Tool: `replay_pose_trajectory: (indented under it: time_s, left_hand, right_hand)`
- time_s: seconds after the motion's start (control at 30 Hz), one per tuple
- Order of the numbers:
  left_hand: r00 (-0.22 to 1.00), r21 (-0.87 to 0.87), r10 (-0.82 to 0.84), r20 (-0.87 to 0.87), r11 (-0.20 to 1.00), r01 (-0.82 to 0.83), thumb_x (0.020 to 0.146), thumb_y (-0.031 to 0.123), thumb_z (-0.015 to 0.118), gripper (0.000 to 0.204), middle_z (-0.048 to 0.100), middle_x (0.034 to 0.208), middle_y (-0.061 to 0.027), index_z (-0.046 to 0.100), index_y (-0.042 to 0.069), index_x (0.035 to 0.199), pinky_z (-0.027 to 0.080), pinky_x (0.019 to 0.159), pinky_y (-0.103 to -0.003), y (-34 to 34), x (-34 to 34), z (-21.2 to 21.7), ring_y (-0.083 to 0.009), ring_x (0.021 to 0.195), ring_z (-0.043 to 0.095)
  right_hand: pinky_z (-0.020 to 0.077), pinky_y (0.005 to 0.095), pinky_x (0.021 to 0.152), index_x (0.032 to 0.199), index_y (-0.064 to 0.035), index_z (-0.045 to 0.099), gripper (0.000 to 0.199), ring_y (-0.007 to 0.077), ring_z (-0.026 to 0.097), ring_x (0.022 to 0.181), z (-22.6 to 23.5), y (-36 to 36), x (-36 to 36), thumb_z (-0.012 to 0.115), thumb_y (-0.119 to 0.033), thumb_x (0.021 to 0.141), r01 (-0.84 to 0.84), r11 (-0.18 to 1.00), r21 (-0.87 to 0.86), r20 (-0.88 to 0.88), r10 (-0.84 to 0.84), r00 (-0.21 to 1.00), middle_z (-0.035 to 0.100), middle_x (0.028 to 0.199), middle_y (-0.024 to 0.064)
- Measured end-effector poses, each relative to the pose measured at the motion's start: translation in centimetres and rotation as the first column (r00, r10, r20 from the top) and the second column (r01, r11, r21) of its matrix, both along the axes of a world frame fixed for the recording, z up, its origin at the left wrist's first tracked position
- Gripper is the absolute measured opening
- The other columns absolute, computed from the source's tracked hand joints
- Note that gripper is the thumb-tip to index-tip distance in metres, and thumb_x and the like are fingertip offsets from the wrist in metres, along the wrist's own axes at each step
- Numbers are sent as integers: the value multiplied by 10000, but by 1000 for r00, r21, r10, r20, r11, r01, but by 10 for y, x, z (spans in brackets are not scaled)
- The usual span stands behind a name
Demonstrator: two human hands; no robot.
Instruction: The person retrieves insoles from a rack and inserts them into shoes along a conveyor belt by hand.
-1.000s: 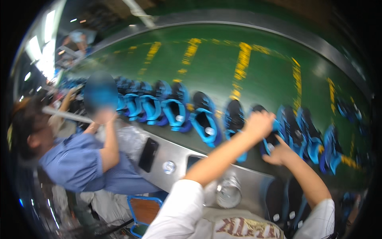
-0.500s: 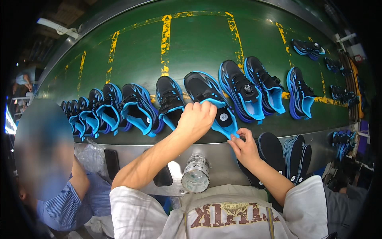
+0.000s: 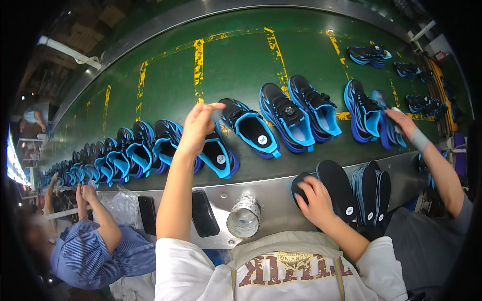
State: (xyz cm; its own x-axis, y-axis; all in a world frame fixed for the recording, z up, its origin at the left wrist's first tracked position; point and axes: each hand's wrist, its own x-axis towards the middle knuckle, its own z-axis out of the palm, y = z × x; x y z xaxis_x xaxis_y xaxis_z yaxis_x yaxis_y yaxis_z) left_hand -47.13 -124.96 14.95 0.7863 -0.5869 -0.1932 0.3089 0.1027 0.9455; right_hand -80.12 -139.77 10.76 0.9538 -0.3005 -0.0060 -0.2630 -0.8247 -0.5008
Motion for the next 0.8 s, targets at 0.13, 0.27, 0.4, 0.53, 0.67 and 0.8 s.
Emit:
replay_pose_trajectory:
  time_s: [0.13, 0.27, 0.4, 0.53, 0.67, 0.8]
  left_hand:
    - [978, -157, 83, -194, 981, -114, 850, 155, 484, 111, 437, 635, 20, 448, 102, 760, 229, 411, -186, -8, -26, 3, -28, 448, 288]
    - [948, 366, -100, 303, 930, -19, 850, 250, 513, 283, 432, 598, -10, 438, 50, 665, 332, 427, -284, -58, -59, -32, -108, 513, 413]
    - [504, 650, -484, 716, 725, -228, 763, 345, 632, 401, 560, 645, -172, 440, 41, 942, 436, 466, -390, -117, -104, -40, -328, 543, 573]
    - [205, 605, -571, 795, 718, -345, 733, 299, 645, 533, 562, 689, -152, 417, -6, 1106, 464, 498, -369, -135, -92, -60, -307, 564, 577]
    - [344, 673, -588, 732, 701, -236, 809, 302, 545, 322, 574, 716, -183, 519, 22, 965, 462, 588, -445, -147, -62, -50, -380, 651, 567]
    - [619, 787, -616, 487, 617, -6, 831, 384, 500, 408, 605, 731, -194, 586, -14, 848, 450, 659, -415, -161, -29, -38, -348, 703, 591]
  right_hand:
    - [353, 415, 881, 961, -39, 531, 378, 340, 415, 1040, 6, 5, -57, 683, -221, 668, 142, 990, 0, -294, -136, 946, 436, 1092, 166]
    - [327, 415, 907, 921, -42, 522, 383, 340, 413, 1026, 5, 4, -81, 707, -223, 638, 232, 973, 3, -242, -224, 944, 425, 1091, 172]
    - [391, 381, 845, 891, -35, 515, 365, 314, 459, 976, 38, -6, -77, 733, -161, 627, 205, 968, 145, -112, -190, 975, 421, 1083, 174]
    - [436, 352, 768, 1026, 9, 539, 459, 311, 512, 902, 78, -51, -42, 731, -122, 630, 181, 977, 113, 217, -202, 955, 430, 1139, 198]
    - [434, 354, 753, 912, 32, 604, 303, 326, 523, 851, 92, -98, 17, 696, -68, 641, 97, 989, -111, 373, -49, 926, 505, 1137, 209]
    - [439, 349, 693, 653, 3, 578, 74, 254, 517, 753, 88, -116, 64, 627, -51, 644, -36, 973, -228, 336, 113, 935, 574, 1027, 127]
